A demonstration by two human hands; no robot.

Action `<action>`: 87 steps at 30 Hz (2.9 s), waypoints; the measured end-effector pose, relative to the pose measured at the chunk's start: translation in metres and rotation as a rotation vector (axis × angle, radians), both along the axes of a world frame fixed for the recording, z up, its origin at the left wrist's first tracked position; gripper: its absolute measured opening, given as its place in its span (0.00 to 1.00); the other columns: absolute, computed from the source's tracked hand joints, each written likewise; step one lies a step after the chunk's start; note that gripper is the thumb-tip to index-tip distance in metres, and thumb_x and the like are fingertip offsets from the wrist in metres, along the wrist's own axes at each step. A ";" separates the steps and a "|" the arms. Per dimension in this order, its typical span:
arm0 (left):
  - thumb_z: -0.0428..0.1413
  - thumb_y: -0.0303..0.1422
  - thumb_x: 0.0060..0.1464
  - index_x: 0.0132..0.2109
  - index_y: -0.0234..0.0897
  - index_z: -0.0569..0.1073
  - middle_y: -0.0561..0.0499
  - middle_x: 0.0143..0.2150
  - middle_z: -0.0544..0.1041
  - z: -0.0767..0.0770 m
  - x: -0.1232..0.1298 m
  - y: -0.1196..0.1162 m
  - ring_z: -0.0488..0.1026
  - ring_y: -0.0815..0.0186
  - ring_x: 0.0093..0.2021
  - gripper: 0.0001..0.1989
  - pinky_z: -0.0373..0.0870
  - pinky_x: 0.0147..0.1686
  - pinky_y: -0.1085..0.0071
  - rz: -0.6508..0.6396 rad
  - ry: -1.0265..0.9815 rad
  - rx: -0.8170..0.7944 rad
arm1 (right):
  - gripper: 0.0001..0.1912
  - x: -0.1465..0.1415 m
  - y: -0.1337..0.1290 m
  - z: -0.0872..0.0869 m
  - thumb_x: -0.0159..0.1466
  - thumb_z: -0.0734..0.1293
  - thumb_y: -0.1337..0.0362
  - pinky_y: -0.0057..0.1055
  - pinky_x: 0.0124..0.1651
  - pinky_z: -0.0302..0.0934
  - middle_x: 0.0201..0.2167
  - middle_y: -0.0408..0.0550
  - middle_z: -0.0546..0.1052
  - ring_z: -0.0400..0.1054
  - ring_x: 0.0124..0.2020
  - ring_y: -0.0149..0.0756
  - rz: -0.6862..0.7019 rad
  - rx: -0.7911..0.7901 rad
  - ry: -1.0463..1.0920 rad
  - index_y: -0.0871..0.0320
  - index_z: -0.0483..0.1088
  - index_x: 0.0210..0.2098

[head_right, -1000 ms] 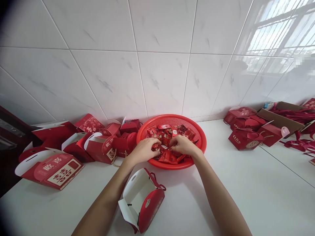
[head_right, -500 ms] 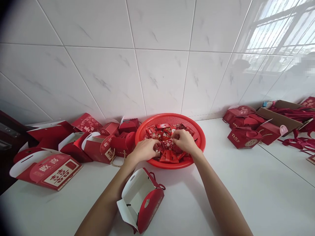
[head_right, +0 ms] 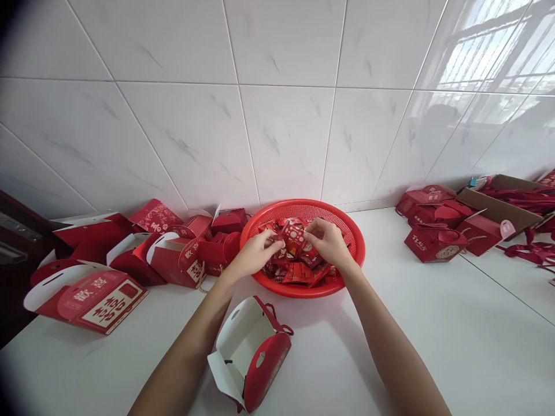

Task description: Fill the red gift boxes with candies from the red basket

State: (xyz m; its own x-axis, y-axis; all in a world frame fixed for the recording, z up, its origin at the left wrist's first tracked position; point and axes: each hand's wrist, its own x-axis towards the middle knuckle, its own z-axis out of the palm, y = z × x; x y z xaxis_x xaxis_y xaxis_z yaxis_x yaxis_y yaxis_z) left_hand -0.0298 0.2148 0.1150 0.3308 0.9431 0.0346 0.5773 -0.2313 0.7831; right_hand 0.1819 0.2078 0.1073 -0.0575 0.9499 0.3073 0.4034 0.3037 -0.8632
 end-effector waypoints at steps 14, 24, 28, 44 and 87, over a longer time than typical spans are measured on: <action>0.59 0.31 0.62 0.44 0.35 0.74 0.45 0.41 0.82 0.006 0.000 0.002 0.83 0.59 0.38 0.05 0.82 0.46 0.51 0.025 -0.907 -0.558 | 0.15 -0.005 -0.007 0.010 0.62 0.71 0.51 0.39 0.43 0.69 0.35 0.49 0.79 0.74 0.38 0.41 0.048 0.072 0.062 0.56 0.71 0.32; 0.61 0.29 0.60 0.41 0.35 0.75 0.46 0.43 0.81 0.006 0.000 0.002 0.81 0.59 0.45 0.03 0.82 0.46 0.55 0.035 -0.969 -0.531 | 0.09 -0.009 -0.011 0.012 0.63 0.71 0.56 0.40 0.48 0.69 0.37 0.48 0.79 0.74 0.43 0.42 0.192 0.166 0.030 0.55 0.72 0.32; 0.59 0.29 0.61 0.41 0.36 0.76 0.48 0.39 0.81 0.009 0.000 0.001 0.80 0.62 0.40 0.03 0.82 0.43 0.59 0.037 -0.986 -0.535 | 0.05 -0.009 -0.011 0.010 0.62 0.71 0.63 0.41 0.51 0.68 0.40 0.49 0.79 0.73 0.46 0.42 0.215 0.230 -0.043 0.55 0.74 0.29; 0.72 0.34 0.43 0.41 0.36 0.76 0.49 0.42 0.82 -0.001 0.004 0.001 0.80 0.58 0.45 0.19 0.79 0.47 0.59 0.035 -0.998 -0.407 | 0.14 -0.013 -0.013 0.010 0.63 0.71 0.52 0.41 0.50 0.69 0.44 0.50 0.81 0.75 0.46 0.44 0.085 0.184 -0.017 0.54 0.75 0.43; 0.72 0.39 0.43 0.40 0.36 0.79 0.49 0.39 0.82 -0.002 0.002 -0.001 0.80 0.60 0.40 0.18 0.79 0.38 0.68 -0.019 -0.942 -0.373 | 0.16 -0.012 -0.012 0.007 0.63 0.70 0.49 0.37 0.39 0.70 0.33 0.49 0.79 0.75 0.35 0.41 0.079 0.097 0.063 0.57 0.74 0.36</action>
State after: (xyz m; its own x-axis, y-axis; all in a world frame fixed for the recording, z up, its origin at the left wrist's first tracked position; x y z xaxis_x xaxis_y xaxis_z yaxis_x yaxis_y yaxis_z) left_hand -0.0282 0.2137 0.1135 0.3355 0.9420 -0.0063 -0.3140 0.1181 0.9421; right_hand 0.1696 0.1961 0.1140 -0.1092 0.9089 0.4024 0.3209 0.4154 -0.8511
